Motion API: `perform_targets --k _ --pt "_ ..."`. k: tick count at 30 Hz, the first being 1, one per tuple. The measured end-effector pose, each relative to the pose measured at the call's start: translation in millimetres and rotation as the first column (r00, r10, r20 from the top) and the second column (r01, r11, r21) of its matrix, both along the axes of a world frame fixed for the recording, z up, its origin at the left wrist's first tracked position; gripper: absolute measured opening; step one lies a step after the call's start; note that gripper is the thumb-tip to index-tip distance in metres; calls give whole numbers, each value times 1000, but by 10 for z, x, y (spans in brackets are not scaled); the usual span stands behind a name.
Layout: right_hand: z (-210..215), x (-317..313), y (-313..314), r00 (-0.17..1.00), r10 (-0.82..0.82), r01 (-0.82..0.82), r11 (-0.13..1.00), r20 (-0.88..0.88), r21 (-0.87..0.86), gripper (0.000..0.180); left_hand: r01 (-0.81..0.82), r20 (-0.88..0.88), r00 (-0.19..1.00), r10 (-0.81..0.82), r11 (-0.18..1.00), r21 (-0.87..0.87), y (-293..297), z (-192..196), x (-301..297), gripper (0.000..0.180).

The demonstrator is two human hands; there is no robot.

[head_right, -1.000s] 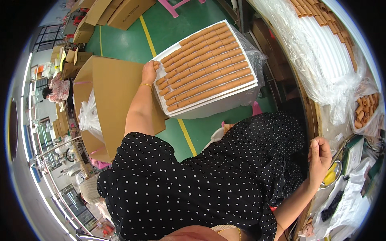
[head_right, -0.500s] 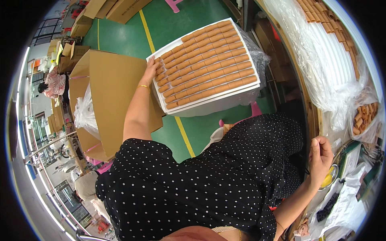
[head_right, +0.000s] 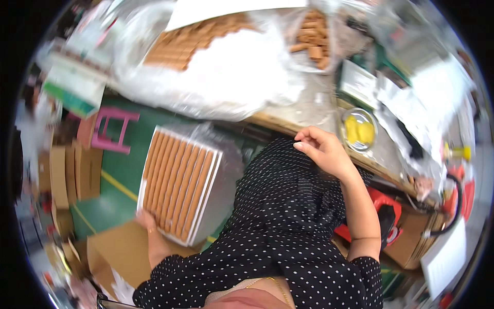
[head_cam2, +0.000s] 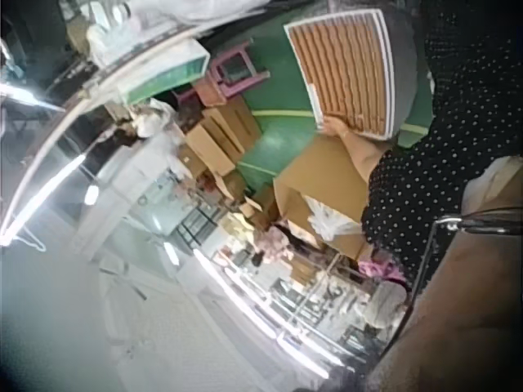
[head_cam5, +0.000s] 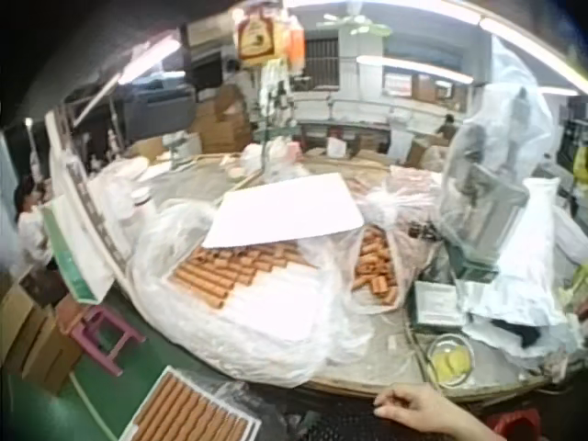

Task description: The recorder applies glue from a small container to the ends of small cardboard tubes and arranges them into a tray for packaging.

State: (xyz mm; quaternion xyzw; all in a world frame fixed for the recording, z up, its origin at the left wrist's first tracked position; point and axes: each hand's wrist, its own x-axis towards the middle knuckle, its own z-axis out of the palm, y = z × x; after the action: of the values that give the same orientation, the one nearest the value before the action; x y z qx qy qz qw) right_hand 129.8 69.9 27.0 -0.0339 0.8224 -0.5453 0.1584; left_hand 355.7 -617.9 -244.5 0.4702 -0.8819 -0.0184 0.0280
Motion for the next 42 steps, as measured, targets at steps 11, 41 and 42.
perform_targets --k 11,41,42 --pt "-30 601 1659 777 -626 614 777 -66 -139 13 961 -877 4 -481 245 -130 4413 2433 -3481 40" --pt "-529 889 3361 640 -385 747 105 -666 657 20 734 -829 484 -281 -385 559 6376 2397 -3720 30" --pt "-449 876 3213 599 -373 791 137 -708 596 19 707 -821 500 -275 -417 570 6391 2379 -3636 31"
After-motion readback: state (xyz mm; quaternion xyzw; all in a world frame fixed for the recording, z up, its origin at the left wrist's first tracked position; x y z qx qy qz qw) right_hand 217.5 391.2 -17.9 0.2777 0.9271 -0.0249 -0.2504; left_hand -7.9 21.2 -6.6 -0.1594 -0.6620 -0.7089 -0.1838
